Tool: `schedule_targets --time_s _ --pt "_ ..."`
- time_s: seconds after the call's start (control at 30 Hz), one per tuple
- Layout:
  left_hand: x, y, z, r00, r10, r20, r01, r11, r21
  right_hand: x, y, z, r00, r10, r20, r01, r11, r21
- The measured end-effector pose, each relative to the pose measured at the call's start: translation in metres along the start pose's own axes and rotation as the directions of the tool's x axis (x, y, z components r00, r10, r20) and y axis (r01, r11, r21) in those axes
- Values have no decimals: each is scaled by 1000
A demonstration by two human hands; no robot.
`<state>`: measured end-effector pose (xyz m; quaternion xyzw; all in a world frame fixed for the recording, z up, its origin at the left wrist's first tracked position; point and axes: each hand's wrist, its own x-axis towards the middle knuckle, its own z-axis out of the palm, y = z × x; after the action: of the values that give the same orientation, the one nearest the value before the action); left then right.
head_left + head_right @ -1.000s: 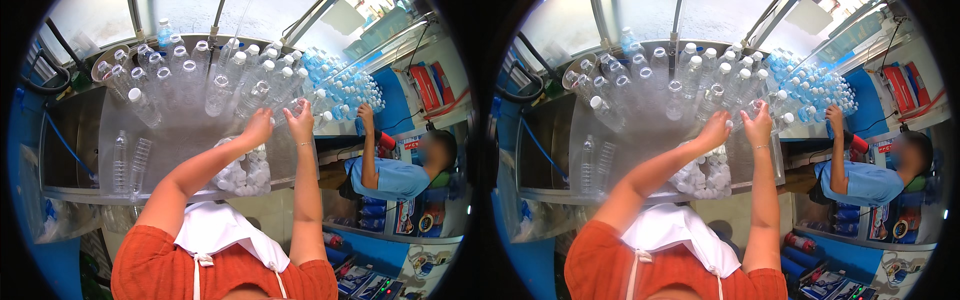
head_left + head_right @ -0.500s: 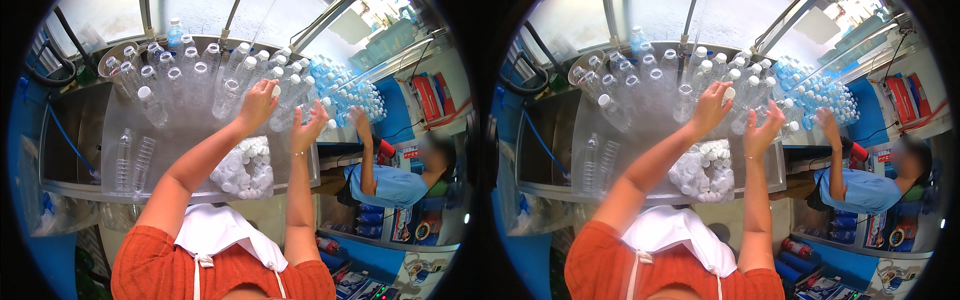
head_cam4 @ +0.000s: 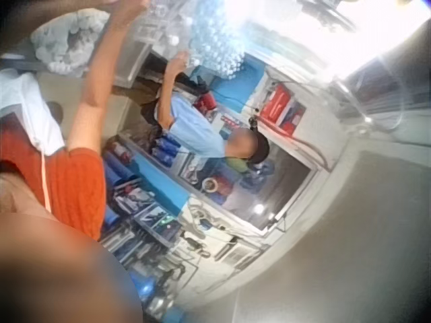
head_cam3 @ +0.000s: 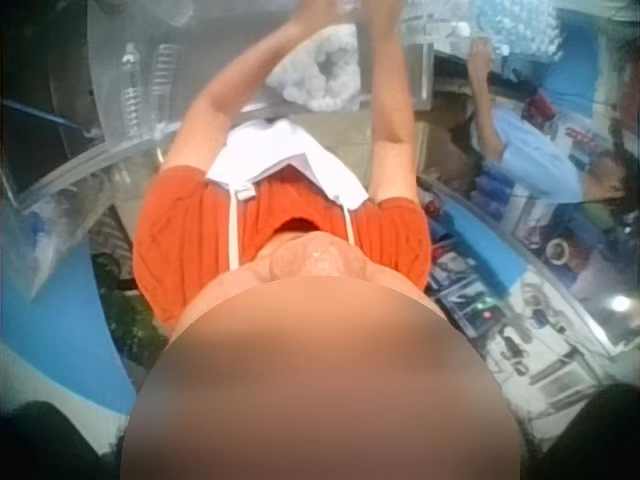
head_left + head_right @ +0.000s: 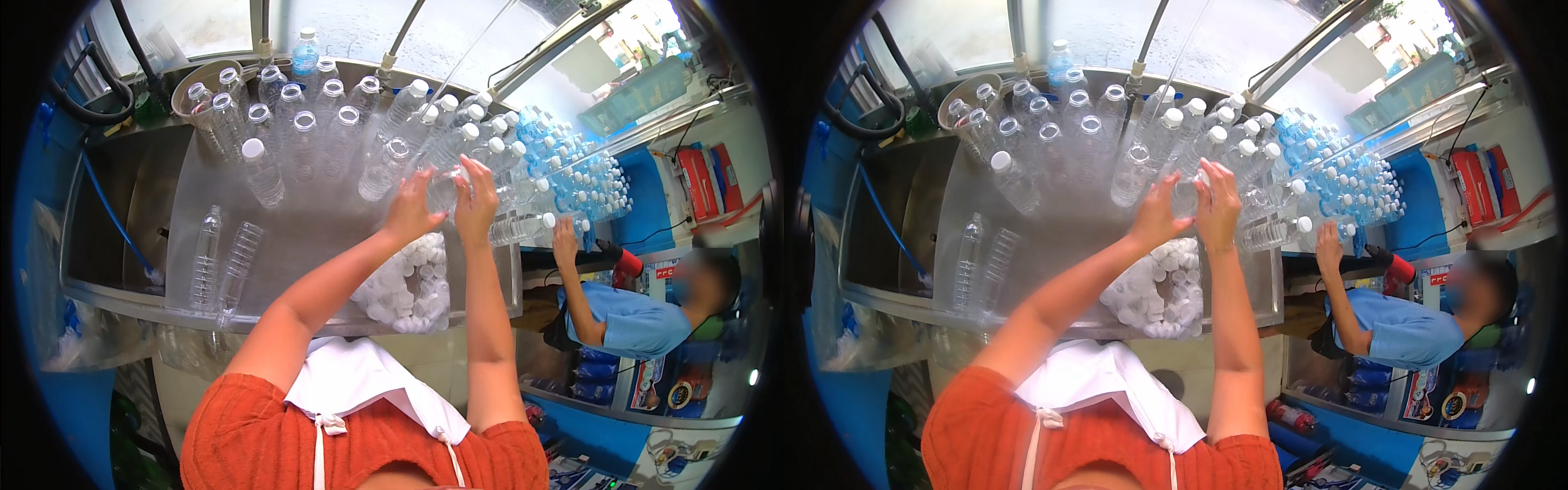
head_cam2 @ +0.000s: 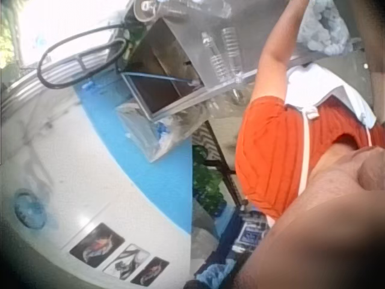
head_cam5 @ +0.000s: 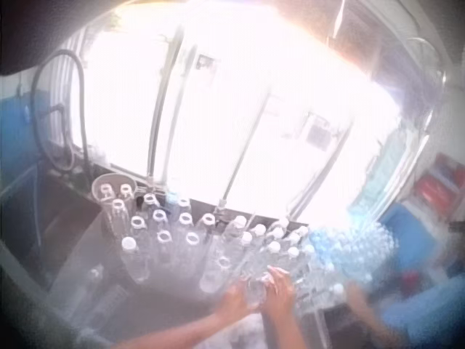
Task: The person repeatedly picks empty plastic bottles from a tray, retrieves white caps from a bag, and screws the caps onto the bottles. Capped bottles are placed back on the tray. The process is repeated continuously throughout the clip.
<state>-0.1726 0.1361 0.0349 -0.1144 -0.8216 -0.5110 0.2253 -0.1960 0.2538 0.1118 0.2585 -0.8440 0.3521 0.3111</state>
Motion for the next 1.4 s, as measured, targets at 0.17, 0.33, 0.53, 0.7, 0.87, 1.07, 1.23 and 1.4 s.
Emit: schedule_targets --time_s 0.17,0.33,0.53,0.7,0.87,1.07,1.23,1.4 --pt "-7 39 -50 957 -48 286 102 979 -175 -9 -21 -42 987 127 101 -157 901 403" --pt "-18 74 -86 475 178 862 849 165 -502 -24 -42 -39 954 235 187 -238 211 948" --pt "-30 70 -104 590 -231 774 678 662 -320 -17 -69 -54 895 353 272 -437 818 375" --pt "-46 66 -115 236 433 870 966 -11 -257 -5 -79 -82 968 -11 249 -107 884 456" --pt "-41 81 -132 331 136 934 821 446 -356 -5 -80 -77 944 -180 278 65 924 378" --pt "-45 103 -140 645 -328 691 335 933 131 -24 -73 -61 763 366 534 -324 930 -173" --pt "-56 93 -134 624 -306 719 412 911 30 -31 -68 -68 738 363 569 -485 872 72" --pt "-56 73 -136 309 106 945 863 385 -326 -38 -79 -79 953 -43 299 -68 935 349"
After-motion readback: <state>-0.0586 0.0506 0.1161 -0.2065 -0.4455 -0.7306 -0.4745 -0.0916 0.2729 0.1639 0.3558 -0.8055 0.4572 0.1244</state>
